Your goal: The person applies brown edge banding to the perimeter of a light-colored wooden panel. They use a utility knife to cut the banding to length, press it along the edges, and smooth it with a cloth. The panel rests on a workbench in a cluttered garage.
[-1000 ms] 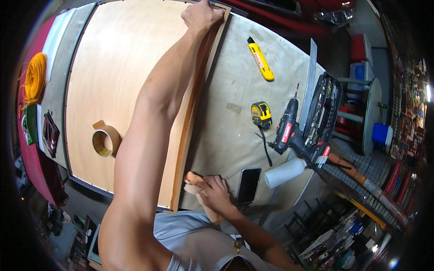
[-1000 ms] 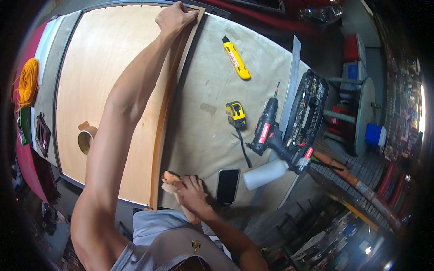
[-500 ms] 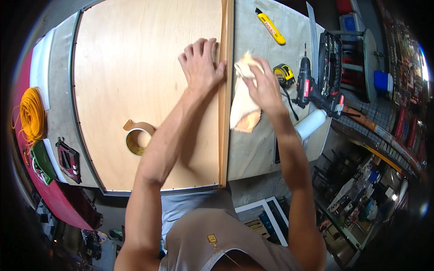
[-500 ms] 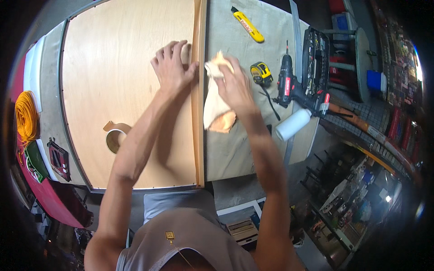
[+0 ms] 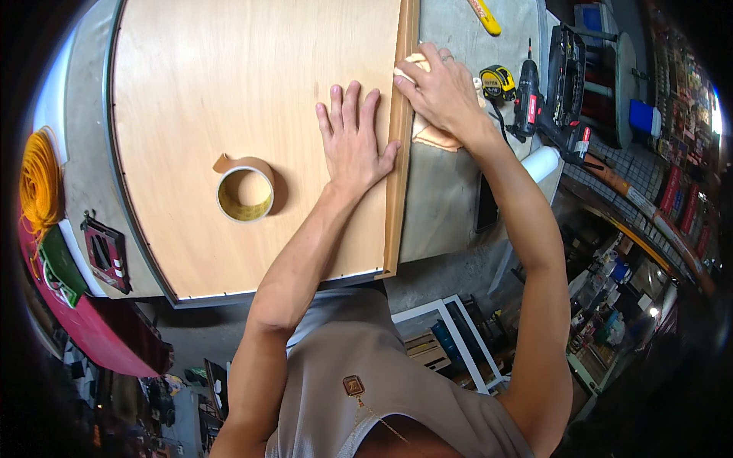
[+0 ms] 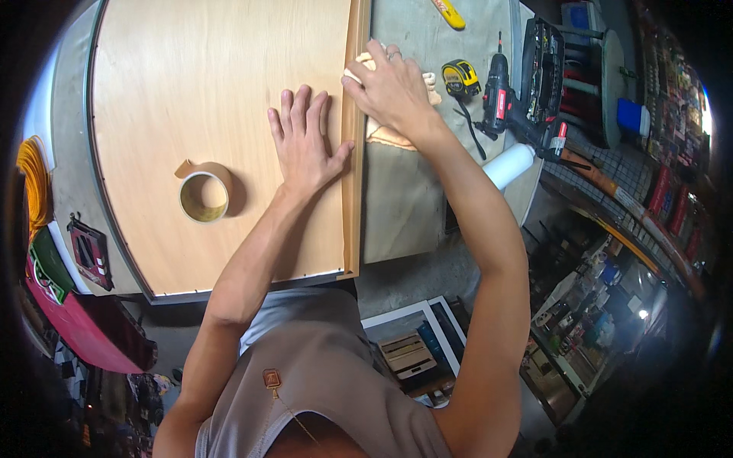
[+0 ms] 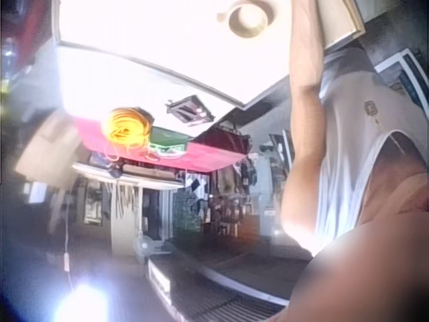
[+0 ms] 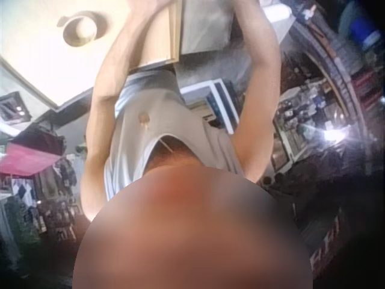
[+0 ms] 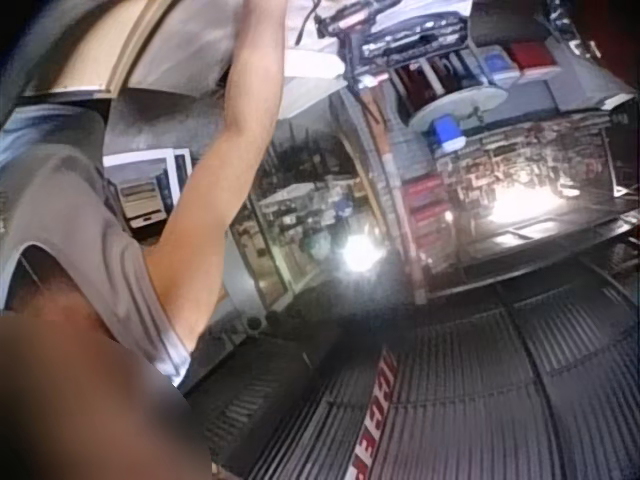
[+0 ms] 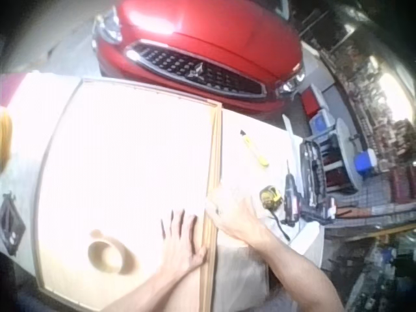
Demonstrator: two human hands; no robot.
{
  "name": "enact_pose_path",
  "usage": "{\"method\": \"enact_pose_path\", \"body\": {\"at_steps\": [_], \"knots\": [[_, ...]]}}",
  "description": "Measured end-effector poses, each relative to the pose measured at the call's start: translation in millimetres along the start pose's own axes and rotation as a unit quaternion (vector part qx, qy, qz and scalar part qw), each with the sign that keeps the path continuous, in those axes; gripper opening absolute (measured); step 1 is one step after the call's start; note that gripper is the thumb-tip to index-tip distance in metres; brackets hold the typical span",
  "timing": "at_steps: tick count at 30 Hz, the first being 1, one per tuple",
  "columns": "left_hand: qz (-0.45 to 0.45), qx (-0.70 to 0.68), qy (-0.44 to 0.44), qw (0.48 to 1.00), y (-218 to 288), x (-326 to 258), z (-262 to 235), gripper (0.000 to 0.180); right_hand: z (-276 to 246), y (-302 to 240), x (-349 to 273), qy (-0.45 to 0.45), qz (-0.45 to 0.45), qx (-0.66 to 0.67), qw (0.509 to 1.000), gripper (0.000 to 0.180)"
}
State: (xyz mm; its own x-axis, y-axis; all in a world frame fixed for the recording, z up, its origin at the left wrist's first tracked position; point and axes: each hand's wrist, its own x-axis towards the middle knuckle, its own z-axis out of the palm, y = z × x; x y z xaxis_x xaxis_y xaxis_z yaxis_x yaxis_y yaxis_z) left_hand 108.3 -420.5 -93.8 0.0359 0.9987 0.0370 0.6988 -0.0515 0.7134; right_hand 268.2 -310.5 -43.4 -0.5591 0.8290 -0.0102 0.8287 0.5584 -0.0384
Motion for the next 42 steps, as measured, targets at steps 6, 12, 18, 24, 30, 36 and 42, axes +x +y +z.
{"method": "enact_pose_path", "body": {"at_steps": [6,12,18,24,30,36,42], "knots": [[0.034,-0.078,0.07,0.994,-7,-1,0,0.076,-2,-47,-51,-0.061,-0.021,-0.024,0.998,0.017],[-0.016,-0.271,0.204,0.941,-18,-8,12,0.047,-12,-111,-132,-0.128,-0.066,-0.08,0.986,0.019],[-0.034,-0.274,0.188,0.943,-23,-10,19,0.055,-20,-180,-222,-0.189,-0.059,-0.009,0.98,0.017],[-0.034,-0.284,0.203,0.936,-29,-6,24,0.053,-22,-195,-253,-0.211,0.061,0.167,0.961,0.015],[0.0,-0.224,0.226,0.948,-29,-10,24,0.051,-3,-135,-186,-0.138,-0.072,0.046,0.987,0.017],[0.044,-0.151,0.248,0.956,-19,-17,12,0.044,19,-30,-32,-0.125,-0.003,0.023,0.992,0.034],[0.005,-0.196,0.199,0.96,-10,-22,3,0.045,22,29,69,0.019,0.025,-0.137,0.99,0.015]]}}
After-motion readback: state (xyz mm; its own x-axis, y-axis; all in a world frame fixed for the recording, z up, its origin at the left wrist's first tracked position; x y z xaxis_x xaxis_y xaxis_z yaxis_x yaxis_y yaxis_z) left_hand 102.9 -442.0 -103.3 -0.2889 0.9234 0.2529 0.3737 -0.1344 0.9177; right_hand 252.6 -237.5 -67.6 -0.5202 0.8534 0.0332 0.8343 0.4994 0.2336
